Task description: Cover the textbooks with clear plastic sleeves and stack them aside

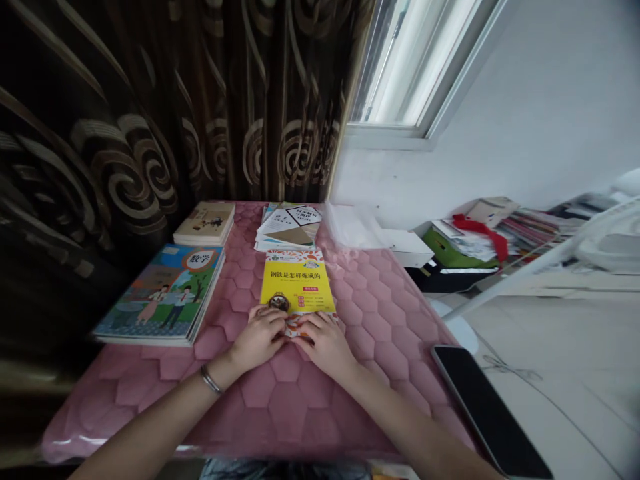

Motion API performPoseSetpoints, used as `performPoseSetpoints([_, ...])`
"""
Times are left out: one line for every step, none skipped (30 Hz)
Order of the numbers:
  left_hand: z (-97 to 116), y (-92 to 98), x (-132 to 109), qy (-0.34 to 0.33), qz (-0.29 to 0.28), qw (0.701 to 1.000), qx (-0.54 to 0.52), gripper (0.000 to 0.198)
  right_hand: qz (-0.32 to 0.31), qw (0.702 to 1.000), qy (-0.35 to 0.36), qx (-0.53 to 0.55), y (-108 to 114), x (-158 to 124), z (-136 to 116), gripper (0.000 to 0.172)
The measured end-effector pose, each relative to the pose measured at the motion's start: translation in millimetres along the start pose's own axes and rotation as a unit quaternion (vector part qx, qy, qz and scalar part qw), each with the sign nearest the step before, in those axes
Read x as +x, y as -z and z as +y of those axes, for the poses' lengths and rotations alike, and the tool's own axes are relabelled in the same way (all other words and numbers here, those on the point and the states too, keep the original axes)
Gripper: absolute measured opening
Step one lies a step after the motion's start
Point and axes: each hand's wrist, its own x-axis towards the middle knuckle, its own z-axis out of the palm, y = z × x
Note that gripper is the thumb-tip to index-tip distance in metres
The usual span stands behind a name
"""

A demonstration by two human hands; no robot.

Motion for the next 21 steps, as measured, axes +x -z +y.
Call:
performPoseSetpoints([-1,0.5,-1,0.002,0.002,1.0,-0.003,0.007,0.003,1.0,0.005,0.001,0,-1,2,0.001])
performPoseSetpoints([-3,1.3,-3,0.004,0.004,1.0,-0.004,0.006,0.007,1.0,0.009,0.003,1,-3,4,0.002])
performPoseSetpoints([-5,2.1,-5,0.007,0.007,1.0,-0.001,0.006,0.011,1.0,0.011,0.007,3,-6,6,0.004])
performPoseSetpoints([-7,3.2,-7,0.009,0.009,1.0,0.003,0.007,0.016,1.0,0.013,0.011,6,-8,10,0.006])
performPoseSetpoints([-9,4.4,-10,0.012,0.012,1.0,0.01,0.008,0.022,1.0,0.013,0.015,9,-12,14,0.007])
performPoseSetpoints([-12,5.7,-13,0.017,0.016,1.0,0.016,0.009,0.028,0.999,0.01,0.019,12,-16,19,0.009])
performPoseSetpoints([-14,7.2,-16,0.023,0.021,0.999,0.021,0.011,0.034,0.999,0.005,0.023,15,-20,26,0.01])
performPoseSetpoints([-17,8.7,-18,0.031,0.024,0.999,0.026,0.013,0.04,0.999,0.001,0.029,18,-25,32,0.012])
performPoseSetpoints([-19,10.2,-21,0.039,0.026,0.998,0.029,0.016,0.048,0.998,-0.003,0.037,21,-29,38,0.014])
performPoseSetpoints([-22,11.7,-22,0.047,0.024,0.998,0.029,0.017,0.055,0.997,-0.006,0.048,24,-33,44,0.015])
performPoseSetpoints([-24,13.1,-24,0.052,0.018,0.998,0.027,0.019,0.059,0.996,-0.009,0.061,27,-37,50,0.016])
performPoseSetpoints([-26,14.4,-25,0.053,0.01,0.998,0.022,0.021,0.061,0.995,-0.012,0.073,30,-41,54,0.017])
performPoseSetpoints([-28,15.6,-26,0.052,0.001,0.999,0.015,0.023,0.059,0.995,-0.016,0.082,31,-43,57,0.018])
performPoseSetpoints([-30,16.5,-27,0.048,-0.007,0.999,0.007,0.025,0.056,0.994,-0.021,0.089,33,-45,60,0.019])
performPoseSetpoints([-32,17.2,-27,0.043,-0.015,0.999,-0.001,0.027,0.052,0.994,-0.028,0.094,33,-47,61,0.02])
performPoseSetpoints([-34,17.6,-28,0.038,-0.021,0.999,-0.009,0.029,0.047,0.993,-0.034,0.099,34,-48,62,0.02])
performPoseSetpoints([-35,17.7,-29,0.035,-0.026,0.999,-0.015,0.031,0.044,0.993,-0.04,0.104,34,-48,63,0.02])
performPoseSetpoints([-36,17.6,-29,0.034,-0.029,0.999,-0.018,0.032,0.041,0.992,-0.045,0.11,33,-48,63,0.02])
performPoseSetpoints([-37,17.2,-30,0.035,-0.03,0.999,-0.02,0.033,0.038,0.991,-0.052,0.115,33,-48,62,0.02])
performPoseSetpoints([-38,16.7,-31,0.039,-0.031,0.999,-0.02,0.033,0.035,0.991,-0.058,0.118,32,-48,62,0.02])
performPoseSetpoints([-38,16.1,-31,0.042,-0.031,0.998,-0.02,0.034,0.035,0.99,-0.06,0.12,32,-48,62,0.021])
